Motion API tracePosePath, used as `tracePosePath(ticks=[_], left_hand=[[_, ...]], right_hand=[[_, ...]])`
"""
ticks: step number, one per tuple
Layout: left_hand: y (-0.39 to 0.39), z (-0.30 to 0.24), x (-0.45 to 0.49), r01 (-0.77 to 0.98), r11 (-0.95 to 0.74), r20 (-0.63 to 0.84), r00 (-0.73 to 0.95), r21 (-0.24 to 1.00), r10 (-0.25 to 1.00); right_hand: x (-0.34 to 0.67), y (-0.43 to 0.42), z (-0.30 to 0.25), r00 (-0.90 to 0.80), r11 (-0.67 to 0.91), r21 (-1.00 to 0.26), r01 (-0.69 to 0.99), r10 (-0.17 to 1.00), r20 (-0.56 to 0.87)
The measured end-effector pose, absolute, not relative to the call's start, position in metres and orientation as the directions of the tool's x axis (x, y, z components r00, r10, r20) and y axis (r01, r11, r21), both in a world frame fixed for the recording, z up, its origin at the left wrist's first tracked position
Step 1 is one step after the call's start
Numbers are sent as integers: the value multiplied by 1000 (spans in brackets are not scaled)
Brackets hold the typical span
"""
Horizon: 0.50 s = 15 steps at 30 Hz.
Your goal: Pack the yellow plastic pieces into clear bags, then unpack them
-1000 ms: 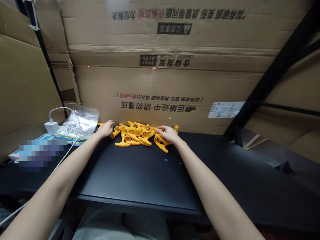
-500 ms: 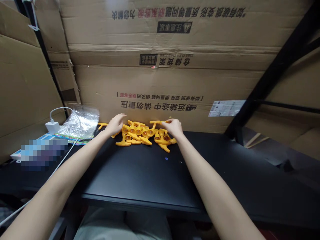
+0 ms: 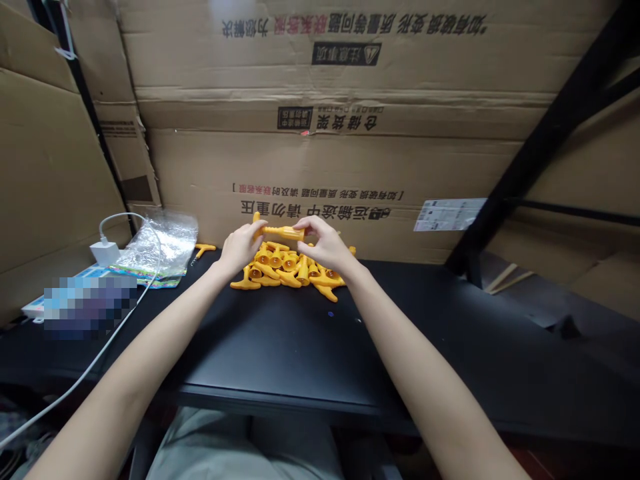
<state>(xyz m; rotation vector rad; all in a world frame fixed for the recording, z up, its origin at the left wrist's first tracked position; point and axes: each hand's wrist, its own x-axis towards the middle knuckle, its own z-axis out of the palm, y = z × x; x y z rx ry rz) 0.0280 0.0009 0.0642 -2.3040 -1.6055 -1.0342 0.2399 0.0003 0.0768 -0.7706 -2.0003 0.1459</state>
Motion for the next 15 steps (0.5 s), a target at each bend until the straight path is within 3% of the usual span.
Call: tracePosePath(ticks=[5, 9, 15], left_hand=[[-14, 65, 27, 903, -374, 591, 187, 210, 785], [-20, 65, 32, 918, -349, 558, 192, 190, 808], [-20, 64, 34, 923, -338, 524, 200, 182, 828]], right_hand=[[241, -1, 75, -444, 716, -315, 623, 655, 612], [242, 2, 73, -508, 678, -179, 713, 675, 535], [239, 4, 70, -527, 624, -73, 778, 712, 463]])
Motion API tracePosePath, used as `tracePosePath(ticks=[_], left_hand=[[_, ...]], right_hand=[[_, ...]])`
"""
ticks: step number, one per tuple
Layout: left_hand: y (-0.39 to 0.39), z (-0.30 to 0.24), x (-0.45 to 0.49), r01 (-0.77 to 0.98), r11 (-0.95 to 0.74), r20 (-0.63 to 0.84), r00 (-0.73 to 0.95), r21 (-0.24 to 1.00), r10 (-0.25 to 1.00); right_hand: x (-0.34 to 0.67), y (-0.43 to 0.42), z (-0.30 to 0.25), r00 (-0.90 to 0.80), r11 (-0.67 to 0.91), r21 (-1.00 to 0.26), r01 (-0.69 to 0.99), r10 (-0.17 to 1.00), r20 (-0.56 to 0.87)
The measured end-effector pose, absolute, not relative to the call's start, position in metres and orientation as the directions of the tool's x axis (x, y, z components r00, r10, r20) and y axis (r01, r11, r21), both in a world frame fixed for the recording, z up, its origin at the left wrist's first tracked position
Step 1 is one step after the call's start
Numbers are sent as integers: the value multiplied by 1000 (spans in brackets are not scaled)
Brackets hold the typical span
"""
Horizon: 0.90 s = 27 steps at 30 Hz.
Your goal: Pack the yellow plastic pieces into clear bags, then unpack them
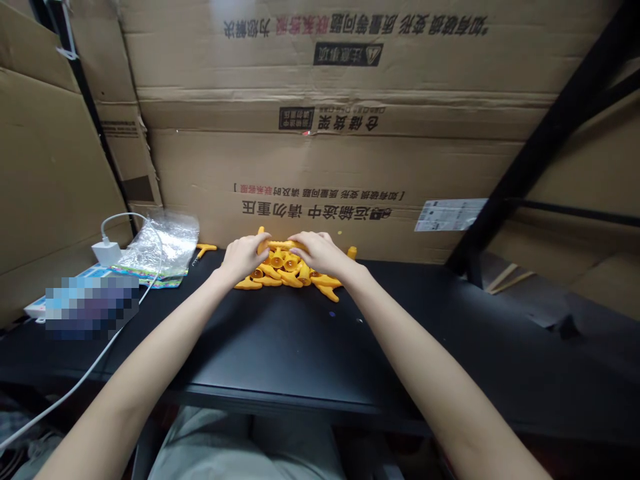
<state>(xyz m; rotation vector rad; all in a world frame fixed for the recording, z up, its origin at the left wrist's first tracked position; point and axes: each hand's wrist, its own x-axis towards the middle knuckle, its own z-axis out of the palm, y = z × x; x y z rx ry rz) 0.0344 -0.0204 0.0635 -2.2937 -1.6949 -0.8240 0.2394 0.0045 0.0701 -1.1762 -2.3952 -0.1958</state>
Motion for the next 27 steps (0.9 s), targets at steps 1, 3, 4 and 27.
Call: tracePosePath(ticks=[1, 3, 4, 27], left_hand=[[-20, 63, 34, 924, -335, 518, 198, 185, 832], [-20, 61, 34, 924, -329, 511, 190, 195, 839], [-20, 60, 33, 924, -327, 509, 187, 199, 840], [-14, 54, 21, 877, -349, 470, 167, 330, 867]], right_hand=[[239, 4, 70, -527, 622, -69, 780, 712, 464], [237, 4, 69, -531, 628, -64, 776, 704, 472], [236, 4, 69, -533, 632, -63, 772, 700, 475], [220, 2, 57, -564, 548, 215, 808, 615, 551]])
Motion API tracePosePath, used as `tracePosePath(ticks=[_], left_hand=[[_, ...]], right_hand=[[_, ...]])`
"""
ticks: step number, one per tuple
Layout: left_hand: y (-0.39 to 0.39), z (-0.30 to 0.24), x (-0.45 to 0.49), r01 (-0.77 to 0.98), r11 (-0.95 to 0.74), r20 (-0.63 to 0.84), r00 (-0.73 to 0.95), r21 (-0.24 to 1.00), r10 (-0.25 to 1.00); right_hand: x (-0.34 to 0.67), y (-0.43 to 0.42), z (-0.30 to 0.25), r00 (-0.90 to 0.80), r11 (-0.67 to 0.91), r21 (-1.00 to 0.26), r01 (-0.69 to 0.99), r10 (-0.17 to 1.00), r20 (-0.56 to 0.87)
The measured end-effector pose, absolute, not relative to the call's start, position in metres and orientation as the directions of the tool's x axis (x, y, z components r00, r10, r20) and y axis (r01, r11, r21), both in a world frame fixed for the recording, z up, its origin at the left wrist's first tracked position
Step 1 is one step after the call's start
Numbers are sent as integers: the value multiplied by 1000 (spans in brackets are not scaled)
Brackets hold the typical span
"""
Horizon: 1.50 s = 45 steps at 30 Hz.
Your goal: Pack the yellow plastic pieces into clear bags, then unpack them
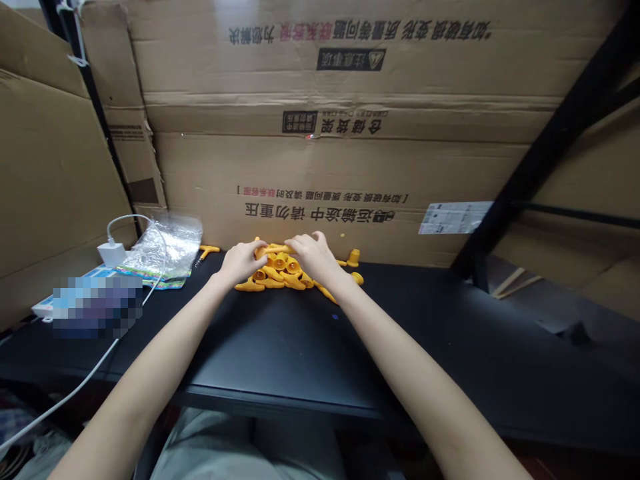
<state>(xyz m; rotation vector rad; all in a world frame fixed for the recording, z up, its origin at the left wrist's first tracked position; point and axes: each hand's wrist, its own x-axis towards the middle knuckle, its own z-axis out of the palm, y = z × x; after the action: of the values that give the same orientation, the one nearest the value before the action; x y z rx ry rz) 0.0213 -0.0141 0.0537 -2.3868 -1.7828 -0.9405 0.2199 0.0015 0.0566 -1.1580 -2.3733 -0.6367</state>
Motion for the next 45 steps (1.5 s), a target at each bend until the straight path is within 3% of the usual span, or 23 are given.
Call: tracePosePath(ticks=[5, 9, 12, 14, 16, 18, 21, 24, 31, 37, 45], left_hand=[[-14, 59, 20, 655, -235, 145, 189, 719, 971], [-13, 58, 11, 469, -38, -82, 233, 883, 969], [-7, 51, -4, 332, 49, -123, 206, 942, 971], [0, 45, -13, 186, 34, -55, 105, 982, 993], [7, 39, -20, 64, -22, 22, 2, 998, 1000], [15, 34, -24, 10, -87, 88, -76, 996, 993], [25, 25, -30, 63, -167, 177, -228, 984, 957], [34, 17, -37, 146, -199, 238, -348, 969, 907], [51, -6, -64, 357, -289, 383, -225, 888, 896], [66, -25, -95, 560, -288, 383, -57, 777, 922], [77, -27, -107, 748, -58, 302, -194, 661, 933]], right_hand=[[217, 7, 47, -629, 525, 376, 764, 473, 617], [235, 24, 46, -587, 534, 340, 774, 404, 701], [273, 43, 47, -384, 464, 146, 874, 474, 793], [306, 56, 43, -123, 334, -76, 940, 537, 835], [340, 68, 31, 211, 141, -355, 924, 586, 782], [370, 78, 14, 465, -24, -581, 813, 627, 625], [402, 90, -16, 648, -143, -804, 577, 679, 345], [416, 97, -38, 693, -140, -879, 456, 676, 251], [411, 106, -46, 690, -162, -870, 465, 683, 241], [402, 101, -46, 611, -168, -796, 581, 737, 290], [401, 97, -47, 594, -187, -755, 628, 742, 311]])
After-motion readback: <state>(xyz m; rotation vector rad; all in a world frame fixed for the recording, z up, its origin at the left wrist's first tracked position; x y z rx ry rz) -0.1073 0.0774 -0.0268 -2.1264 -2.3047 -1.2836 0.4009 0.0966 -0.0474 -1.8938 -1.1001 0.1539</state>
